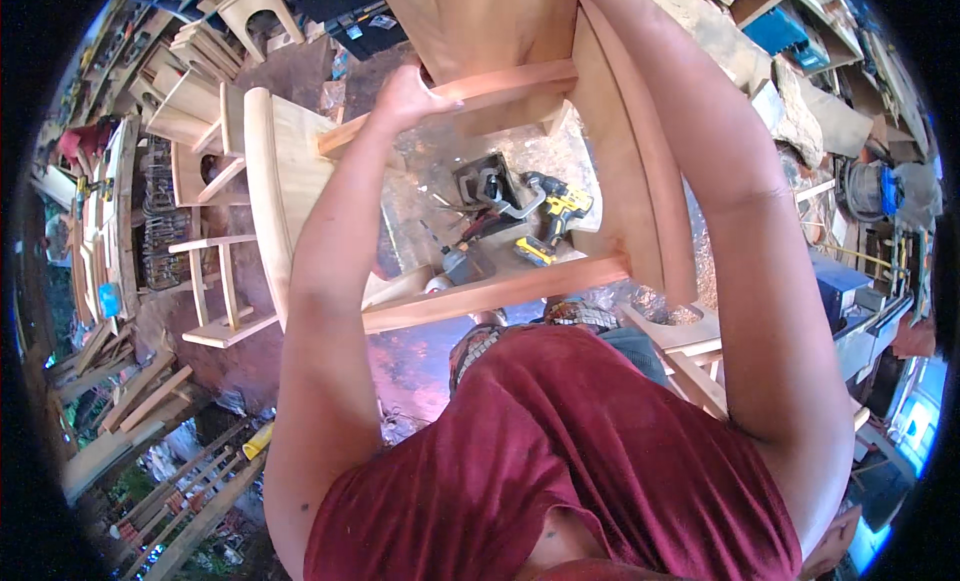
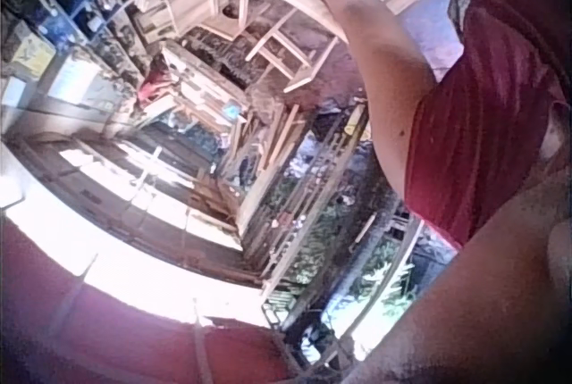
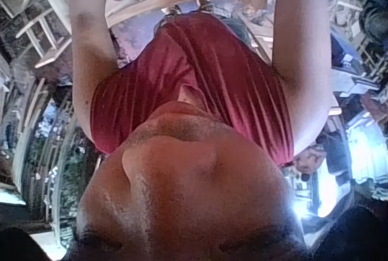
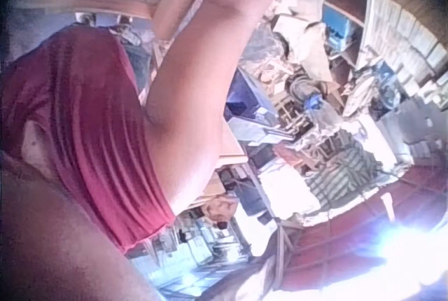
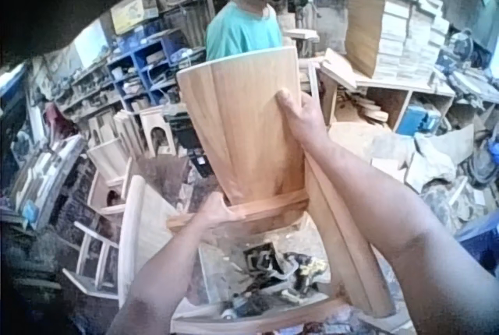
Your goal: The person applies glue to the joints of a wooden chair frame using a glue bottle, fits a wooden board onto the frame, and secures it in place with a clamp.
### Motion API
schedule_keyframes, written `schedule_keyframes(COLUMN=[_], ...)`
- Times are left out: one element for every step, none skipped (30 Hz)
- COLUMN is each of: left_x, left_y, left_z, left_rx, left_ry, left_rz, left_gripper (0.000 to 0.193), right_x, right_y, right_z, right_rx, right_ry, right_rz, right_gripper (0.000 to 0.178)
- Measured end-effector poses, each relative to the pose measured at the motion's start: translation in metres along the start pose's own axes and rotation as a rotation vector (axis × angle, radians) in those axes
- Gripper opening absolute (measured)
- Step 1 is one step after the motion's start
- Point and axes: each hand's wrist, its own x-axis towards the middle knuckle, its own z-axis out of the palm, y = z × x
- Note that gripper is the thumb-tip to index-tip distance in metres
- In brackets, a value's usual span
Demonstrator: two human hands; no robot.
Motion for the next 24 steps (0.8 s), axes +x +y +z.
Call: schedule_keyframes(left_x=[-0.001,0.000,0.000,0.001,0.003,0.006,0.008,0.007,0.008,0.009,0.009,0.010,0.009,0.010,0.011,0.012,0.012,0.011,0.010,0.008,0.007,0.006,0.006,0.005], left_y=[-0.007,-0.008,-0.009,-0.010,-0.020,-0.030,-0.040,-0.038,-0.036,-0.035,-0.036,-0.038,-0.041,-0.042,-0.042,-0.042,-0.040,-0.038,-0.036,-0.035,-0.035,-0.034,-0.031,-0.027], left_z=[0.003,0.005,0.007,0.009,0.013,0.015,0.017,0.016,0.014,0.013,0.013,0.012,0.011,0.009,0.011,0.012,0.013,0.014,0.015,0.014,0.014,0.014,0.013,0.012], left_rx=[-0.015,-0.011,-0.191,-0.372,-0.370,-0.462,-0.556,-0.556,-0.497,-0.437,-0.439,-0.430,-0.419,-0.340,-0.342,-0.329,-0.317,-0.318,-0.342,-0.365,-0.364,-0.309,-0.253,-0.254], left_ry=[0.037,0.031,0.026,0.019,0.019,0.029,0.040,0.032,0.021,0.011,0.005,-0.006,-0.017,-0.016,-0.022,0.009,0.039,0.034,0.033,0.034,0.033,0.058,0.083,0.083], left_rz=[0.037,0.048,0.081,0.112,0.111,0.132,0.153,0.152,0.141,0.128,0.125,0.098,0.069,0.051,0.047,0.075,0.105,0.103,0.090,0.073,0.069,0.078,0.090,0.088], left_gripper=[0.076,0.076,0.068,0.060,0.060,0.051,0.041,0.041,0.036,0.031,0.031,0.033,0.034,0.036,0.036,0.037,0.037,0.037,0.038,0.039,0.039,0.040,0.042,0.042], right_x=[-0.001,0.000,0.000,0.001,0.001,0.000,-0.001,-0.003,-0.003,-0.003,-0.002,-0.003,-0.003,-0.002,0.000,0.002,0.003,0.004,0.005,0.006,0.005,0.004,0.004,0.004], right_y=[-0.002,-0.002,-0.001,0.000,0.003,0.000,-0.002,-0.005,-0.006,-0.006,-0.009,-0.010,-0.011,-0.010,-0.008,-0.007,-0.004,-0.001,0.002,0.002,0.002,0.001,0.000,-0.001], right_z=[0.003,0.001,0.000,-0.002,0.000,0.002,0.003,0.002,0.001,0.001,0.001,0.002,0.004,0.004,0.003,0.004,0.003,0.003,0.004,0.007,0.007,0.007,0.006,0.005], right_rx=[0.040,0.072,0.067,0.074,0.090,0.096,0.037,-0.030,-0.032,-0.052,-0.074,-0.075,-0.105,-0.139,-0.140,-0.096,-0.053,-0.055,-0.026,0.006,0.008,-0.029,-0.067,-0.067], right_ry=[-0.011,-0.019,-0.009,-0.009,-0.018,-0.019,0.006,0.037,0.041,0.040,0.037,0.038,0.052,0.068,0.069,0.058,0.047,0.049,0.064,0.076,0.075,0.091,0.106,0.106], right_rz=[0.008,0.014,0.010,0.020,0.033,0.031,0.045,0.063,0.069,0.058,0.047,0.054,0.013,-0.031,-0.024,-0.023,-0.022,-0.017,-0.105,-0.192,-0.188,-0.197,-0.207,-0.205], right_gripper=[0.038,0.038,0.038,0.038,0.039,0.039,0.040,0.041,0.041,0.043,0.044,0.044,0.044,0.045,0.045,0.045,0.045,0.045,0.045,0.045,0.045,0.045,0.045,0.045])
